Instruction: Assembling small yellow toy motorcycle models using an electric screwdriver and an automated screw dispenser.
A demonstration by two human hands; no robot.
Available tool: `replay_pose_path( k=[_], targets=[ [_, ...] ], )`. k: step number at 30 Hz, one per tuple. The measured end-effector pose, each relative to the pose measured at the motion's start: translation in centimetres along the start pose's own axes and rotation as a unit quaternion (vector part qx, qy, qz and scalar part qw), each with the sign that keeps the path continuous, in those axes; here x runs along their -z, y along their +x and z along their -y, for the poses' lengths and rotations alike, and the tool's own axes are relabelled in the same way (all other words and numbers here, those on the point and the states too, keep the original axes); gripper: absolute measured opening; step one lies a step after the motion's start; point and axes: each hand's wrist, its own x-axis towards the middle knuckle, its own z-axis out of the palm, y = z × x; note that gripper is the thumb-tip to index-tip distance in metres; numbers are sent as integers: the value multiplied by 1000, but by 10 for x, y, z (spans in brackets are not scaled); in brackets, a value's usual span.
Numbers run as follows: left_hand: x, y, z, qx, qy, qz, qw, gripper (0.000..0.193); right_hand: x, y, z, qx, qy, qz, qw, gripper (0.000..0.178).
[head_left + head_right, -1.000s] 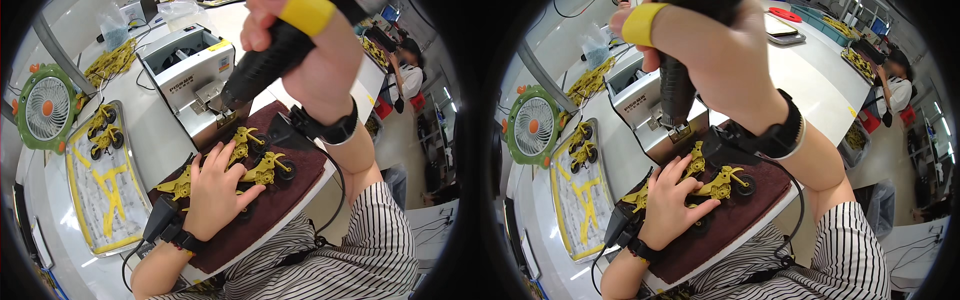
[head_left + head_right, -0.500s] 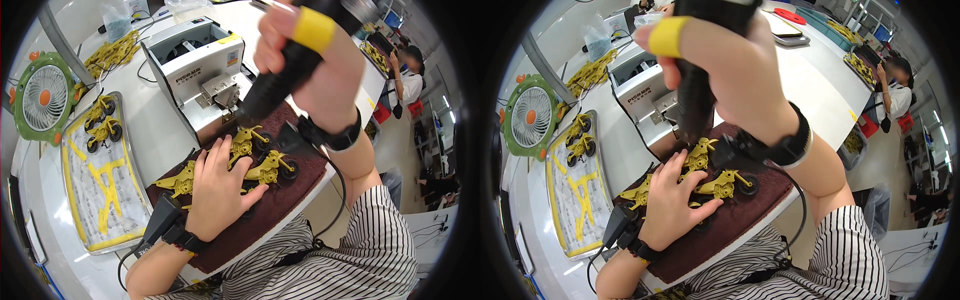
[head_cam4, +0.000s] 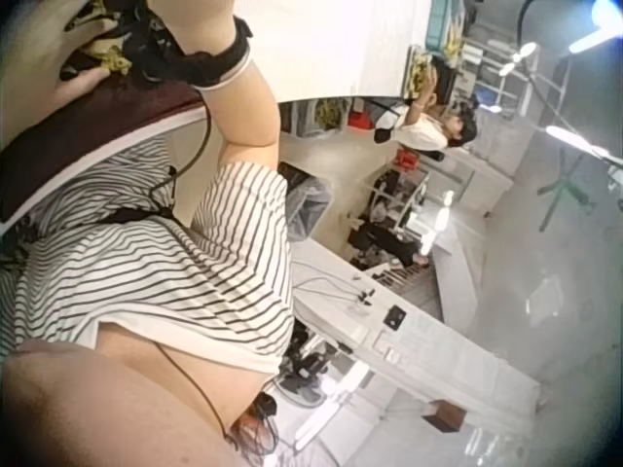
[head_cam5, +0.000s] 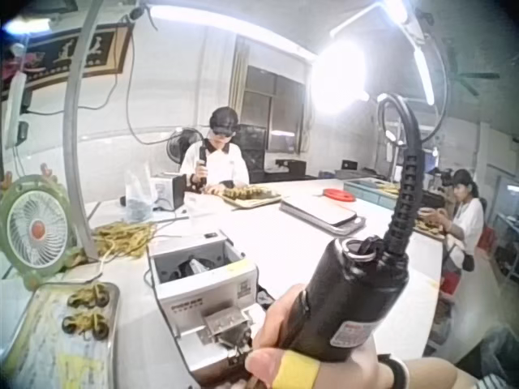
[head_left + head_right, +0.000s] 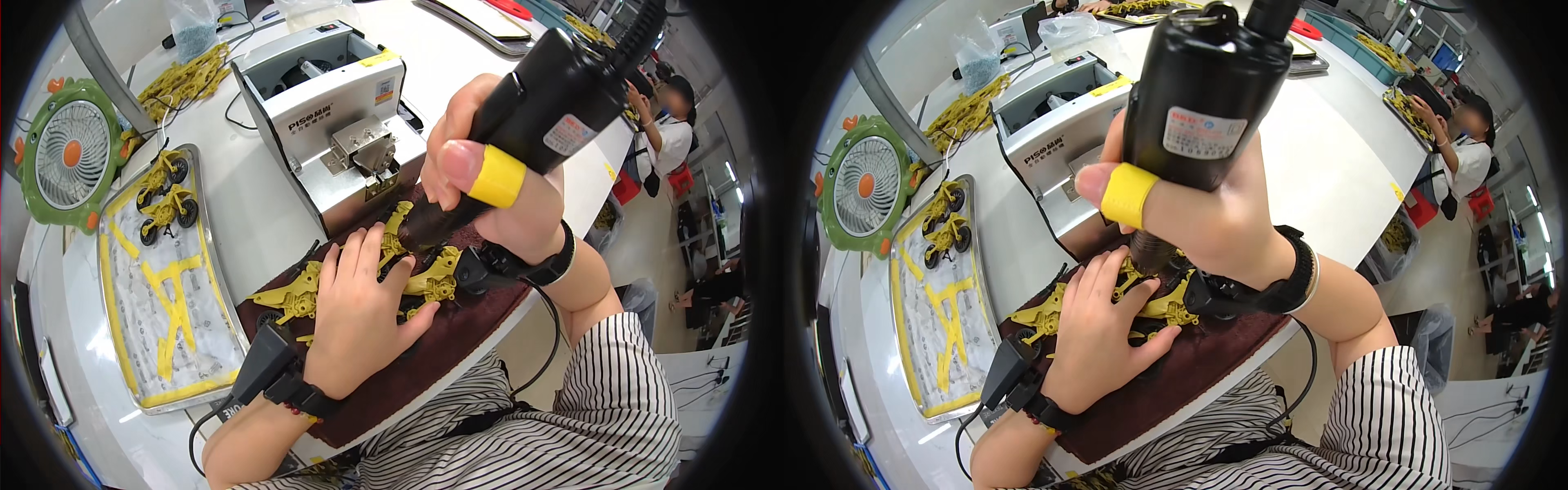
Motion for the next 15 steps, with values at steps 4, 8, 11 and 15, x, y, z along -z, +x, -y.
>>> replay_pose_path(
  k=[4, 8, 11, 15],
  targets=[
    [-2, 1, 0, 0, -5, 3, 1000, 45, 1, -6, -3, -7, -11, 29, 1000, 19],
    [-2, 2, 0, -1, -11, 8, 1000, 45, -2, -7, -4, 21, -34, 37, 999, 19],
    [-3, 4, 0, 2, -23, 23, 999, 45, -4, -7, -2, 19, -38, 22, 999, 20],
    [1, 2, 1, 11, 1, 14, 1000, 46, 7, 15, 14, 98, -19, 69, 993, 22]
  ],
)
